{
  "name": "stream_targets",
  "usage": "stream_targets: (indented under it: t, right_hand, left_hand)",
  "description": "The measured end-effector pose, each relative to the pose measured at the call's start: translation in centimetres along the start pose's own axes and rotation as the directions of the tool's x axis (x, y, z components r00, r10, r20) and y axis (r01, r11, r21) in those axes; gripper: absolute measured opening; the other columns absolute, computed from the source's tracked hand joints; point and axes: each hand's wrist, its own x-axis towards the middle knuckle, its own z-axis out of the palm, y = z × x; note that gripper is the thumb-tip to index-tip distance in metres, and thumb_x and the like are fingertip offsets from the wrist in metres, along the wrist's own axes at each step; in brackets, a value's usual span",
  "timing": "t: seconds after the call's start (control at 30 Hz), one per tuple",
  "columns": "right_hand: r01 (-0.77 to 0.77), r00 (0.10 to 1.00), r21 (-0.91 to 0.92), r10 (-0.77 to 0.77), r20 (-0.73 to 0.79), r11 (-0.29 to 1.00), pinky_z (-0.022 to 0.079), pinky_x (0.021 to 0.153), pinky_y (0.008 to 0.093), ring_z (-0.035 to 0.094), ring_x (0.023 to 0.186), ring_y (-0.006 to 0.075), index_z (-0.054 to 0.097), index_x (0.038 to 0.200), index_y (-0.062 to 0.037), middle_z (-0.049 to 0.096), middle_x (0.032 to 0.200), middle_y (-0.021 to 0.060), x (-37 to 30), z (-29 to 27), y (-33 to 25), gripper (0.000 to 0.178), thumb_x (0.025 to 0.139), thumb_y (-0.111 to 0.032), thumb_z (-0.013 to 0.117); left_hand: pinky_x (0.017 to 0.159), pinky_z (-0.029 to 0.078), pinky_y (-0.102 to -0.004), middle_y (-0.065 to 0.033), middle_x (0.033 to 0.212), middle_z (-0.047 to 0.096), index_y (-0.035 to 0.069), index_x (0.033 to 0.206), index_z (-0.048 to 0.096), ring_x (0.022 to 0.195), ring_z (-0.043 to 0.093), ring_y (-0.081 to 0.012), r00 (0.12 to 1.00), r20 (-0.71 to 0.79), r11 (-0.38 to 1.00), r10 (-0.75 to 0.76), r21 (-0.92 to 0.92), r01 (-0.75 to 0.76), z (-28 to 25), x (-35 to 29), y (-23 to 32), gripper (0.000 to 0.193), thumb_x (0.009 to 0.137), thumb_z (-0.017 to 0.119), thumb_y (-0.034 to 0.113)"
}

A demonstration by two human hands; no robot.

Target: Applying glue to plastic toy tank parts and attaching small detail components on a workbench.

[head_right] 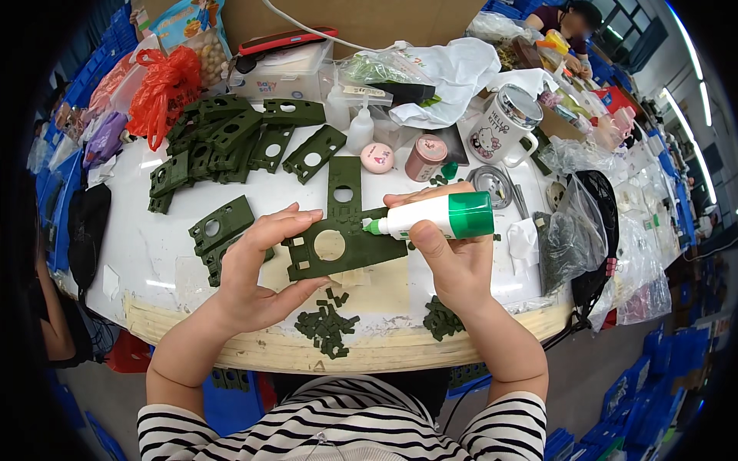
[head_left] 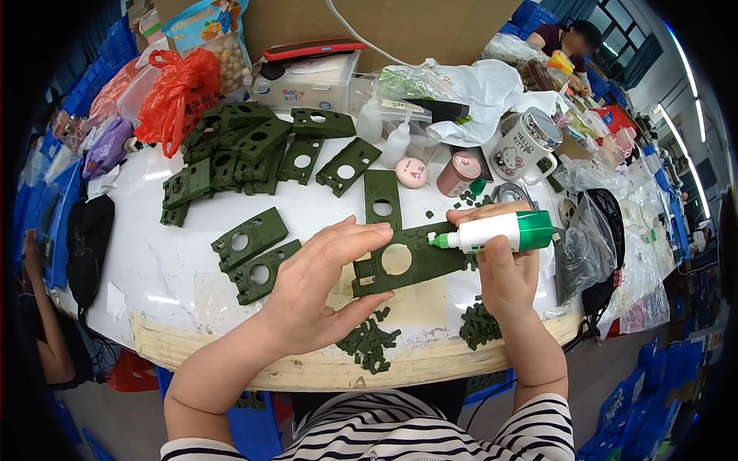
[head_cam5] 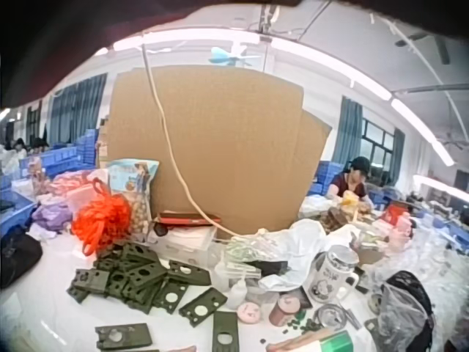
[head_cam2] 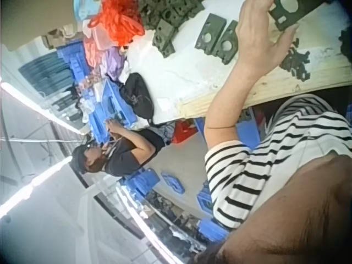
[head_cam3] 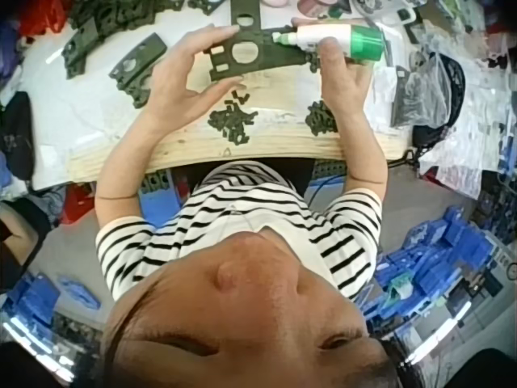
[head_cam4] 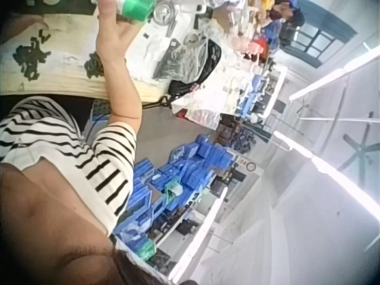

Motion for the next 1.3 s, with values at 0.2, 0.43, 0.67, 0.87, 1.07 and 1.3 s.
stream_targets:
  t: [0.2,0.43,0.67,0.87,1.07,1.3]
  right_hand:
    - [-0.055,0.998,0.075,0.057,-0.025,0.996,0.047,0.09,0.0408,0.062,0.105,0.029,0.049,0.106,-0.0011,0.062,0.099,0.0122,-0.1,-0.2,0.1,0.03,0.092,-0.024,0.062]
    - [-0.162,0.983,0.235,0.177,-0.042,0.958,0.047,0.091,0.0407,0.061,0.107,0.0283,0.049,0.109,-0.0046,0.062,0.102,0.0105,0.0,-0.3,0.2,0.029,0.095,-0.029,0.056]
    - [-0.217,0.969,0.202,0.235,-0.072,0.955,0.045,0.096,0.0418,0.061,0.1,0.0229,0.048,0.101,-0.005,0.059,0.092,0.009,0.0,0.3,-0.2,0.044,0.095,-0.048,0.049]
    - [-0.255,0.965,0.214,0.262,-0.003,0.943,0.047,0.096,0.0455,0.063,0.093,0.0212,0.046,0.102,-0.0073,0.057,0.092,0.0074,-0.3,0.8,-0.7,0.045,0.092,-0.051,0.052]
    - [-0.171,0.985,0.142,0.171,0.01,0.975,0.045,0.098,0.0476,0.062,0.096,0.0231,0.046,0.102,-0.0071,0.057,0.092,0.0078,-0.8,1.3,-0.7,0.048,0.089,-0.052,0.056]
    - [-0.082,0.989,0.093,0.07,0.129,0.992,0.045,0.099,0.0438,0.063,0.102,0.0256,0.049,0.107,0.0004,0.064,0.101,0.0159,-1.5,1.6,0.6,0.044,0.087,-0.034,0.068]
  left_hand:
    - [0.097,0.047,-0.0462,-0.0152,0.119,0.06,0.0,0.124,0.05,0.108,0.061,-0.0301,1.0,0.005,1.0,-0.004,-0.003,0.004,0.0,0.0,0.0,0.063,0.069,0.079,0.004]
    - [0.097,0.047,-0.0453,-0.0158,0.118,0.059,0.0,0.123,0.051,0.11,0.059,-0.0319,1.0,0.015,1.0,-0.021,-0.006,0.021,-0.1,0.0,0.2,0.063,0.068,0.079,0.003]
    - [0.097,0.048,-0.0381,-0.0158,0.125,0.049,0.001,0.131,0.039,0.116,0.05,-0.0235,0.951,-0.041,0.802,-0.307,-0.549,0.235,0.2,-0.4,-0.1,0.074,0.069,0.079,-0.002]
    - [0.102,0.044,-0.0394,-0.0135,0.131,0.046,-0.002,0.136,0.036,0.12,0.047,-0.0201,0.802,0.127,0.303,-0.584,-0.882,0.361,-0.3,0.2,-0.4,0.067,0.079,0.072,0.001]
    - [0.1,0.045,-0.041,-0.0105,0.139,0.045,0.003,0.144,0.031,0.121,0.052,-0.0207,0.729,0.445,0.024,-0.52,-0.846,0.533,0.5,-0.5,0.6,0.061,0.093,0.059,0.02]
    - [0.099,0.048,-0.0433,-0.011,0.143,0.04,0.001,0.143,0.032,0.123,0.05,-0.0231,0.658,0.599,-0.054,-0.456,-0.756,0.652,1.3,-1.2,0.8,0.057,0.094,0.057,0.015]
